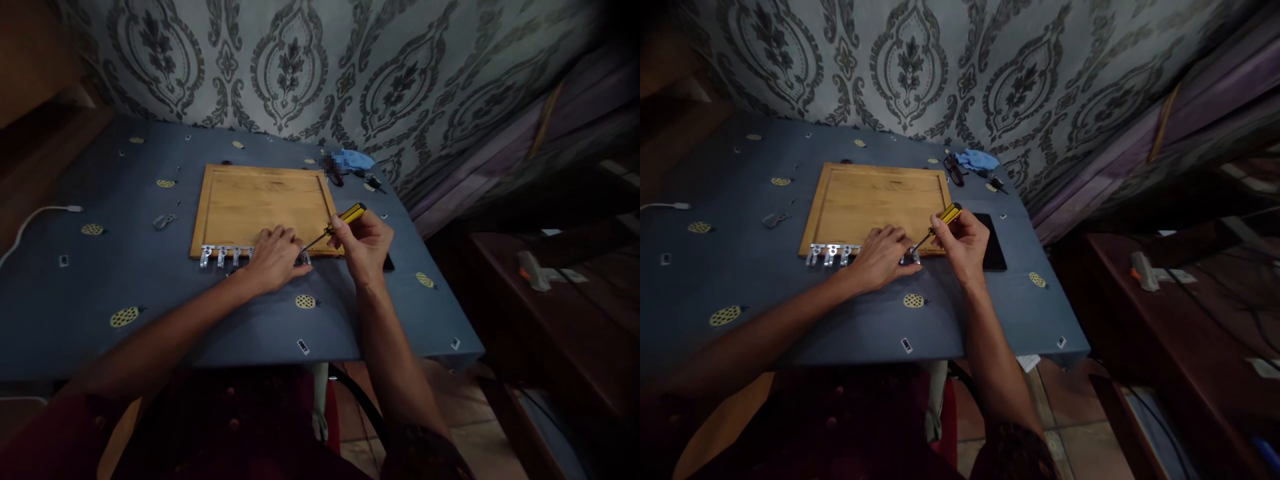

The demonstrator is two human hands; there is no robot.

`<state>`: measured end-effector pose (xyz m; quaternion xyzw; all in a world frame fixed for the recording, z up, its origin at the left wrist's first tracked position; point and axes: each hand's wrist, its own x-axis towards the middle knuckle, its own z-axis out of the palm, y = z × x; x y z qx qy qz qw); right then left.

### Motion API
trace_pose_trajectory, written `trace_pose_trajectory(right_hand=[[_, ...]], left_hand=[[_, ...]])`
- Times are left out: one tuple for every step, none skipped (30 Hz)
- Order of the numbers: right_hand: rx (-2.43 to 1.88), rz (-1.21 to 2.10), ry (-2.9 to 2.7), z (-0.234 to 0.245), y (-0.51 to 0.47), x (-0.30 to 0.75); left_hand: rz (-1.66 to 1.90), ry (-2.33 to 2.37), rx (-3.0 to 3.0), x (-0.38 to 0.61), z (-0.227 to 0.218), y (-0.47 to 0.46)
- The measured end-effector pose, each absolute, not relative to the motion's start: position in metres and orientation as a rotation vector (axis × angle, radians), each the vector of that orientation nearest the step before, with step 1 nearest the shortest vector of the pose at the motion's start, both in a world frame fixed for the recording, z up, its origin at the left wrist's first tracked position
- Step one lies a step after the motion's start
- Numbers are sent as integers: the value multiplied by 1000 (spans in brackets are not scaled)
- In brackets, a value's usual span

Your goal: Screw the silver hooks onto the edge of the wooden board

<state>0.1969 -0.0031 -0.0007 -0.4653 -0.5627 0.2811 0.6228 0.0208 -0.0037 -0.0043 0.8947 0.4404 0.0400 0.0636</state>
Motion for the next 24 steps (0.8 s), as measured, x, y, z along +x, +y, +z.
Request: trace_pose_trajectory(right_hand=[[-1069, 656, -1290, -1, -3, 197], [-1070, 670, -1289, 0, -3, 198], [-1068, 689, -1290, 0, -3, 199], [-1064, 713, -1293, 1, -3, 201], [-1057, 742, -1298, 2, -3, 203], [-1050, 772, -1305, 2, -3, 205], [-1045, 800, -1316, 3, -4, 207], [-1041, 823, -1330, 4, -4, 209], [-1041, 841, -1344, 4, -5, 211], [-1046, 852, -1356, 5, -5, 212], [-1052, 857, -1365, 5, -5, 213], [-1057, 857, -1372, 4, -5, 213], [-1057, 855, -1375, 4, -5, 214], [-1053, 851, -1374, 3, -5, 214], [-1046, 848, -1372, 3, -4, 213], [-1037, 846, -1368, 2, -4, 213], [-1027, 844, -1364, 1, -3, 212], [-1021, 843, -1359, 1, -2, 211], [-1018, 841, -1355, 0, -2, 210], [-1017, 841, -1354, 0, -2, 210], [-1018, 839, -1356, 0, -1, 210], [-1023, 839, -1363, 0, -2, 210], [-1029, 841, -1374, 0, -2, 211], [-1034, 848, -1388, 1, -3, 211]], left_hand=[[121, 1331, 2700, 21, -4, -4], [118, 1332, 2698, 21, -4, -4], [116, 1331, 2698, 21, -4, -4], [114, 1332, 2699, 21, -4, -4], [115, 1333, 2702, 21, -4, -4], [118, 1335, 2705, 21, -4, -4], [123, 1335, 2709, 20, -4, -4], [128, 1334, 2713, 20, -5, -4], [135, 1332, 2718, 20, -6, -4], [143, 1332, 2722, 20, -7, -4], [153, 1333, 2729, 20, -8, -3], [163, 1334, 2737, 20, -9, -3], [173, 1335, 2744, 20, -9, -3], [178, 1336, 2748, 20, -9, -3], [176, 1336, 2748, 20, -9, -3], [168, 1336, 2743, 20, -8, -3], [156, 1335, 2734, 20, -7, -3], [142, 1335, 2722, 20, -6, -3], [126, 1336, 2709, 21, -5, -4], [112, 1336, 2698, 21, -3, -4], [101, 1336, 2689, 21, -2, -4], [95, 1334, 2684, 21, -1, -5], [93, 1332, 2682, 21, -1, -5], [94, 1330, 2682, 21, 0, -5]])
